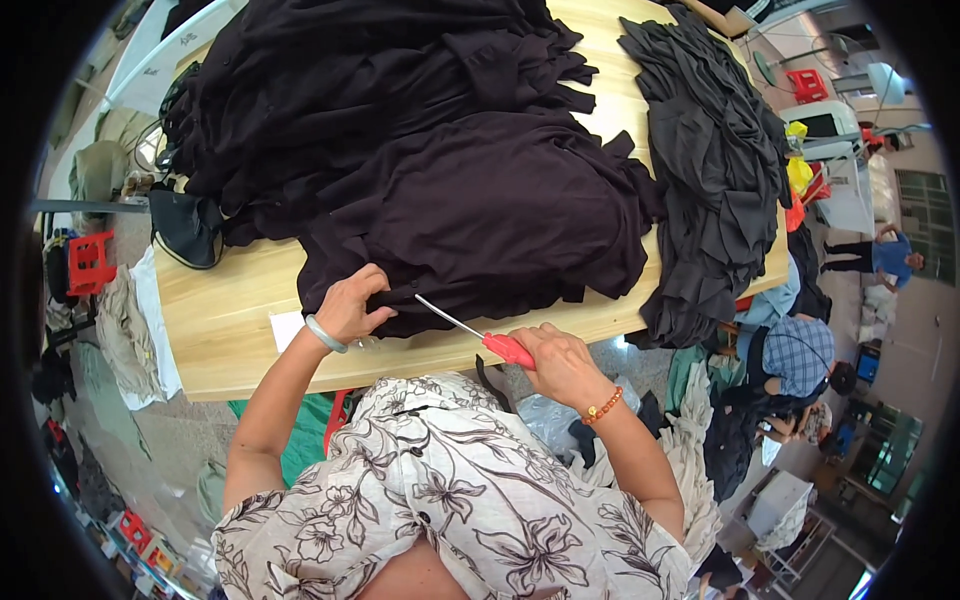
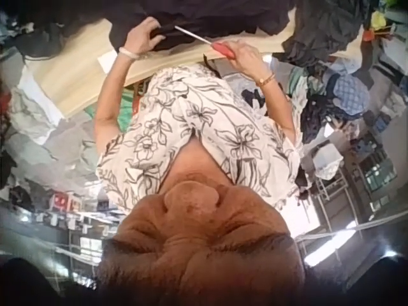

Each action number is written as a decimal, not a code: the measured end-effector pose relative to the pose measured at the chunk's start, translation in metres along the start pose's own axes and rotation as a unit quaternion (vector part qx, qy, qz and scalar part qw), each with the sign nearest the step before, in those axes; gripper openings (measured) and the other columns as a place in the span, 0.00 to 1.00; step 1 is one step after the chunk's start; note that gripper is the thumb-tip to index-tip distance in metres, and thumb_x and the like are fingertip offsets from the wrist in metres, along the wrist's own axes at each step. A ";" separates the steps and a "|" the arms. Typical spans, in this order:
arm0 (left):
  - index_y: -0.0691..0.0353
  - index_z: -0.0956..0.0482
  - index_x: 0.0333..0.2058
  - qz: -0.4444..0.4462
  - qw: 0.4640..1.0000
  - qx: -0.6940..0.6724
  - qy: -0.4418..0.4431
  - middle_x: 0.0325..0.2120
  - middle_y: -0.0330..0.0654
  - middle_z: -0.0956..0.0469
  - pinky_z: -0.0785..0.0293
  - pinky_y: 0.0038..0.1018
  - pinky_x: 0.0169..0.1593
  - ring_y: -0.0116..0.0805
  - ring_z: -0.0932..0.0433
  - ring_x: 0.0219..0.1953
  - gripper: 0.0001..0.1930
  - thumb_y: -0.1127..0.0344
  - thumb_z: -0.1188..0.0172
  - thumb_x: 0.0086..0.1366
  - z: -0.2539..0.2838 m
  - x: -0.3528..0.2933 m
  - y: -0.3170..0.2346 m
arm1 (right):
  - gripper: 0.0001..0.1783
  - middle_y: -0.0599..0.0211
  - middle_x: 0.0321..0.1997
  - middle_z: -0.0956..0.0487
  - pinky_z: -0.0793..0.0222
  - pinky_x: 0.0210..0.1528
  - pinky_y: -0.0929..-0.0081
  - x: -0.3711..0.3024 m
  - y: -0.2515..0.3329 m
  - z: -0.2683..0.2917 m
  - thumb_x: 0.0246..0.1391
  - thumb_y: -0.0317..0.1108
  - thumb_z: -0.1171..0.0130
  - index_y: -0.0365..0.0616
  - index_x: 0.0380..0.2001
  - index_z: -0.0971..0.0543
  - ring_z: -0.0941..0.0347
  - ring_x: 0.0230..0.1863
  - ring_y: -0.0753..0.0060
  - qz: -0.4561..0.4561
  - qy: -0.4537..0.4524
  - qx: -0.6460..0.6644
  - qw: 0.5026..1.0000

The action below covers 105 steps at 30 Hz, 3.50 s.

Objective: The recorder is using scissors to trim loose threads from pieces of black fabric in a factory setting.

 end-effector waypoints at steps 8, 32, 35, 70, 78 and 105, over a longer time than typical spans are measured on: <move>0.68 0.25 0.34 0.103 0.972 -0.205 0.048 0.27 0.41 0.28 0.33 0.25 0.28 0.30 0.31 0.21 0.12 0.72 0.33 0.53 0.005 -0.019 0.027 | 0.18 0.58 0.37 0.21 0.29 0.44 0.60 0.008 0.027 -0.008 0.51 0.30 0.41 0.44 0.47 0.24 0.26 0.41 0.53 -0.019 -0.001 -0.006 1.000; 0.73 0.22 0.28 0.151 0.944 -0.293 -0.026 0.22 0.43 0.25 0.32 0.23 0.26 0.28 0.28 0.20 0.07 0.79 0.33 0.48 -0.009 -0.023 0.027 | 0.13 0.52 0.24 0.21 0.30 0.35 0.55 0.027 0.066 0.005 0.56 0.40 0.43 0.45 0.41 0.23 0.23 0.31 0.47 -0.015 0.089 -0.062 0.994; 0.72 0.22 0.28 0.155 0.946 -0.284 -0.036 0.22 0.43 0.25 0.32 0.23 0.26 0.28 0.29 0.20 0.08 0.79 0.33 0.48 -0.011 -0.023 0.023 | 0.13 0.51 0.24 0.21 0.30 0.35 0.55 0.028 0.063 0.009 0.55 0.40 0.43 0.44 0.41 0.23 0.23 0.31 0.47 -0.017 0.088 -0.064 0.994; 0.54 0.26 0.27 0.012 0.971 0.107 -0.214 0.33 0.41 0.24 0.38 0.41 0.51 0.44 0.27 0.47 0.12 0.74 0.37 0.40 0.006 0.058 0.080 | 0.11 0.54 0.31 0.21 0.28 0.40 0.55 0.005 0.014 -0.015 0.50 0.34 0.44 0.46 0.38 0.26 0.23 0.39 0.49 0.039 -0.019 0.015 0.999; 0.65 0.28 0.30 -0.156 0.940 -0.226 -0.201 0.32 0.54 0.24 0.26 0.35 0.42 0.51 0.23 0.36 0.14 0.83 0.43 0.40 0.111 0.020 -0.104 | 0.20 0.51 0.34 0.19 0.28 0.39 0.54 0.022 -0.001 -0.035 0.53 0.37 0.43 0.47 0.49 0.26 0.22 0.37 0.46 0.031 0.000 0.054 0.998; 0.67 0.23 0.38 -0.192 0.810 -0.158 -0.531 0.36 0.41 0.21 0.26 0.21 0.51 0.25 0.22 0.40 0.07 0.82 0.45 0.62 0.395 0.114 -0.002 | 0.20 0.49 0.45 0.20 0.28 0.55 0.62 0.166 -0.040 0.379 0.58 0.42 0.47 0.38 0.47 0.23 0.24 0.50 0.49 0.142 -0.467 -0.442 0.753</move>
Point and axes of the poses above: each hand's wrist, its own x-axis towards the middle knuckle, its own z-axis out of the back of the hand, y = z × x, the point moved 1 cm from there along x, towards the middle knuckle
